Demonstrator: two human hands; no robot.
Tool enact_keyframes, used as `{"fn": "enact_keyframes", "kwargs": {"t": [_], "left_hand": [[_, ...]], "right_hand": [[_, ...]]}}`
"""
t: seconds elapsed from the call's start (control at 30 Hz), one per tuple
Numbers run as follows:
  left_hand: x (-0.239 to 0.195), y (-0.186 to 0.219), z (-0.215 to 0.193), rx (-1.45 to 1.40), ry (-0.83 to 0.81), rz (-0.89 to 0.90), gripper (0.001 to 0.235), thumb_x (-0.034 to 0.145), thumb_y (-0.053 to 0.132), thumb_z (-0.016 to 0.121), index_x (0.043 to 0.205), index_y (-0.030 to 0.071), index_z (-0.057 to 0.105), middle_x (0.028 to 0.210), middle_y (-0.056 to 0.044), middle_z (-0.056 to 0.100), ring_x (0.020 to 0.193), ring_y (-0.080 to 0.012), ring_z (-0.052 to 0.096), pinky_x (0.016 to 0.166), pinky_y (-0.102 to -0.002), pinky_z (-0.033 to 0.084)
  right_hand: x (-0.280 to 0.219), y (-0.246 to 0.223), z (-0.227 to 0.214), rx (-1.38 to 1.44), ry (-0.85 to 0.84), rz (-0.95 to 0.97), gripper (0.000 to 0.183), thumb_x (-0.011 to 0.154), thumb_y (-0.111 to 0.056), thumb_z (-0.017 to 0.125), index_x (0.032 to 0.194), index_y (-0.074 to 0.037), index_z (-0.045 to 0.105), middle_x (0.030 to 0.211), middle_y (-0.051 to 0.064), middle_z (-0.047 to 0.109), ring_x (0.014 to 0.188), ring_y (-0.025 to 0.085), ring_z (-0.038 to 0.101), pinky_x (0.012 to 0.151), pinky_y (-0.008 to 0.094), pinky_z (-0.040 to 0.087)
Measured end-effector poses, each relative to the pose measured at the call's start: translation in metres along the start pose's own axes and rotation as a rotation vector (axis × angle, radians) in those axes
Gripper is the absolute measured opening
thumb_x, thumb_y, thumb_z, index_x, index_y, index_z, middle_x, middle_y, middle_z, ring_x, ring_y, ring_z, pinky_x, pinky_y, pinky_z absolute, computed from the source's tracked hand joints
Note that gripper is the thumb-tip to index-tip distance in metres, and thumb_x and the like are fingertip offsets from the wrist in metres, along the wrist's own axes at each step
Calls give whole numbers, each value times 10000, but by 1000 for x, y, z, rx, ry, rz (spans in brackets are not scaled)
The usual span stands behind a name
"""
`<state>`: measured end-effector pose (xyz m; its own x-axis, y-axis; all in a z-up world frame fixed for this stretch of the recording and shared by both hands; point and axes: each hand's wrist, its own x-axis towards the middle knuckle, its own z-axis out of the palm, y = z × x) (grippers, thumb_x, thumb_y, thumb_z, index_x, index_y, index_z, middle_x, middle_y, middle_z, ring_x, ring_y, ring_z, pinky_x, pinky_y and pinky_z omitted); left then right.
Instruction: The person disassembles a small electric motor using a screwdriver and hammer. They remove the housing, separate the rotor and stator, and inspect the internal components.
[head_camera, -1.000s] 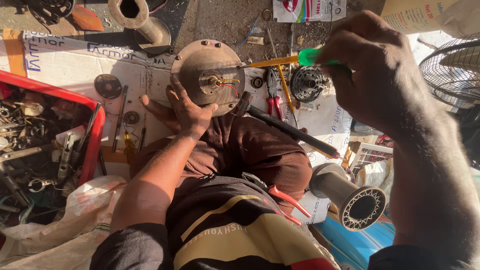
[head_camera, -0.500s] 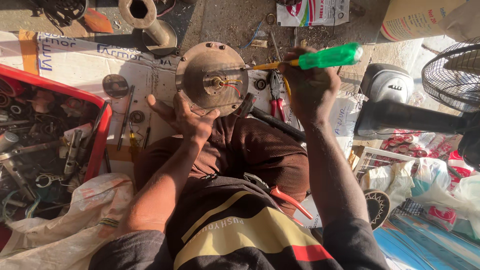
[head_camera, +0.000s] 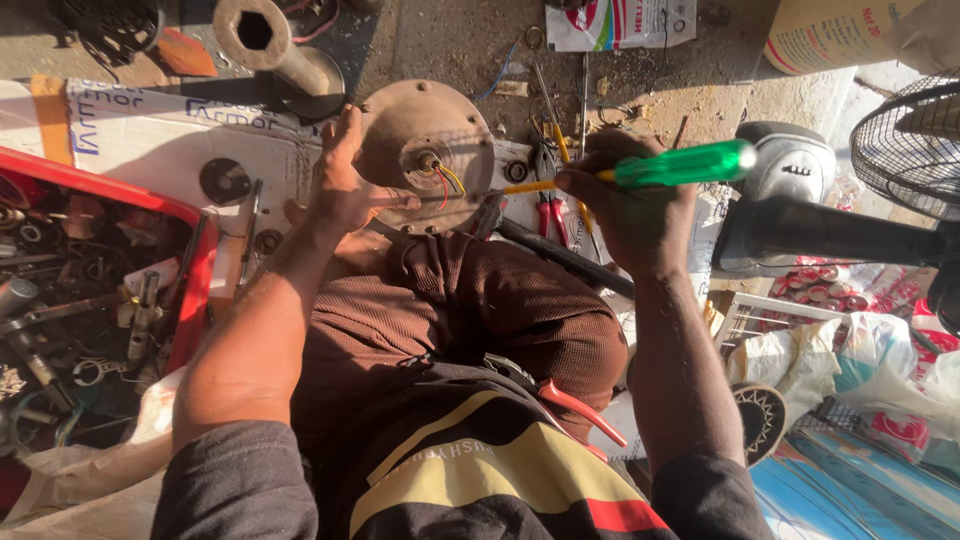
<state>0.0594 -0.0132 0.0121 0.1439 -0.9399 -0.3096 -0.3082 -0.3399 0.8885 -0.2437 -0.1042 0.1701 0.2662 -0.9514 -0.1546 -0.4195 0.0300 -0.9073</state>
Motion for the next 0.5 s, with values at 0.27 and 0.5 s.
{"fn": "enact_keyframes", "kwargs": {"t": [0.27,0.5], "left_hand": [[-25,9,-10,-309,-87,329,1348,603,357,1015,1662,11,256,1733,-199,341,1640,-297,278,1360,-410,220],[-32,20,-13,-166,-74,310,1456,604,370,1014,1670,-3,94,1739,-272,134,1632,-325,198,1329,-426,240]], "right_hand": [[-17,3,-59,673,390,106,332,1054,-66,705,1323,33,536,1019,150,675,984,330,768,892,516,684],[-33,20,-86,809,370,168,399,1141,-290,604,1394,3,507,1024,154,660,1028,374,750,938,600,659]]}}
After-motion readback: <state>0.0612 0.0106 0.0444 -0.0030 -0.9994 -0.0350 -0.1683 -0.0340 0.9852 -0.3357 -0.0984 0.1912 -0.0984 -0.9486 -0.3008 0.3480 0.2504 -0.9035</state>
